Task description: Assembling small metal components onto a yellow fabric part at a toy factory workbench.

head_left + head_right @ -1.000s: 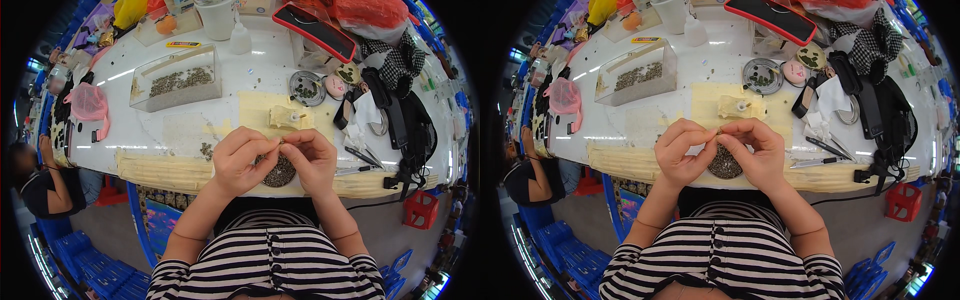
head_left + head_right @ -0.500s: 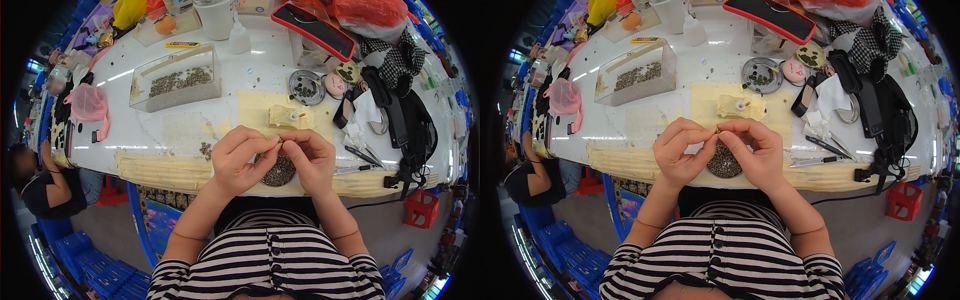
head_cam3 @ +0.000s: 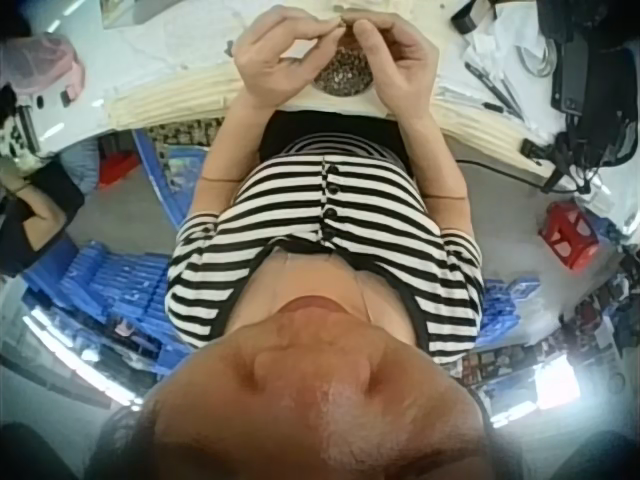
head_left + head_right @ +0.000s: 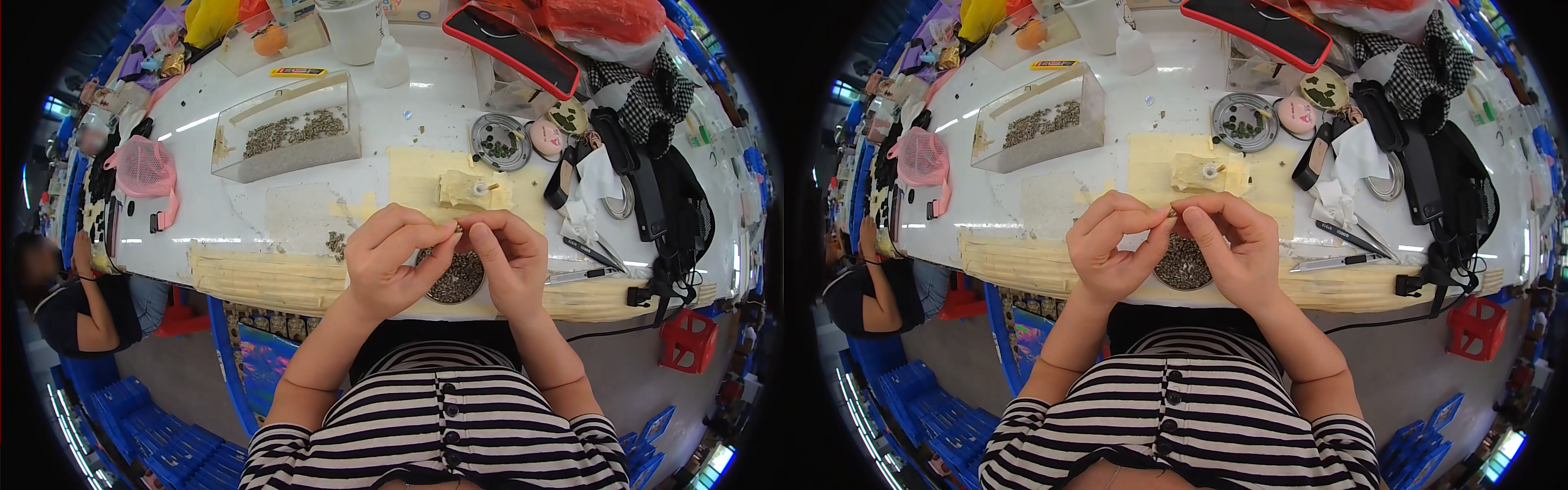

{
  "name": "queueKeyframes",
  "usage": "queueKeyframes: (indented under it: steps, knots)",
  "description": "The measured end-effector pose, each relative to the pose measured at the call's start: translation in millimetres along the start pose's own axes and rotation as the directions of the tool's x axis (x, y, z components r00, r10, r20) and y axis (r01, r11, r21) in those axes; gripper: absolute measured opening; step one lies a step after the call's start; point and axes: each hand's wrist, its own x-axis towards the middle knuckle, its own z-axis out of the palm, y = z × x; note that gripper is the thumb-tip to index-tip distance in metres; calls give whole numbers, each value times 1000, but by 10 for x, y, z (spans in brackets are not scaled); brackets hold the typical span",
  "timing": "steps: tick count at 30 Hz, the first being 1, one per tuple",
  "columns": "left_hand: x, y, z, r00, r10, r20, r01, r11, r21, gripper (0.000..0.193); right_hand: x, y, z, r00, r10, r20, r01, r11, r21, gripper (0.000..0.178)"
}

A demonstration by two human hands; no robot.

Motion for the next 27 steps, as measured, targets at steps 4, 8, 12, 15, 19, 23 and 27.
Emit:
queueKeyframes:
  steps: [4,8,12,15,19,23,27]
  knots:
    - [-3,1,4,1000,-6,-2,6,1000,-11,20,0,-2,-5,1000,-12,2,12,1000,-16,15]
    - [6,-7,20,1000,-2,-28,1,1000,-14,21,-4,-13,11,999,-37,-2,37,998,-43,15]
    - [8,-10,24,999,-9,-40,8,1000,-23,21,0,-6,-3,998,-67,1,66,994,-90,16]
    - [-28,17,-52,998,-54,-22,53,998,-21,20,-20,-24,-36,998,-68,-17,66,995,-80,16]
    - [-213,150,-207,996,-85,-9,86,995,54,19,-141,-149,-165,996,-64,-66,61,997,-56,17]
    - [-386,190,-231,993,-116,17,114,989,99,18,-201,-150,-230,992,-107,-66,95,981,-169,17]
    - [-393,204,-166,993,-94,65,84,986,144,18,-217,-95,-198,991,-136,19,134,931,-339,16]
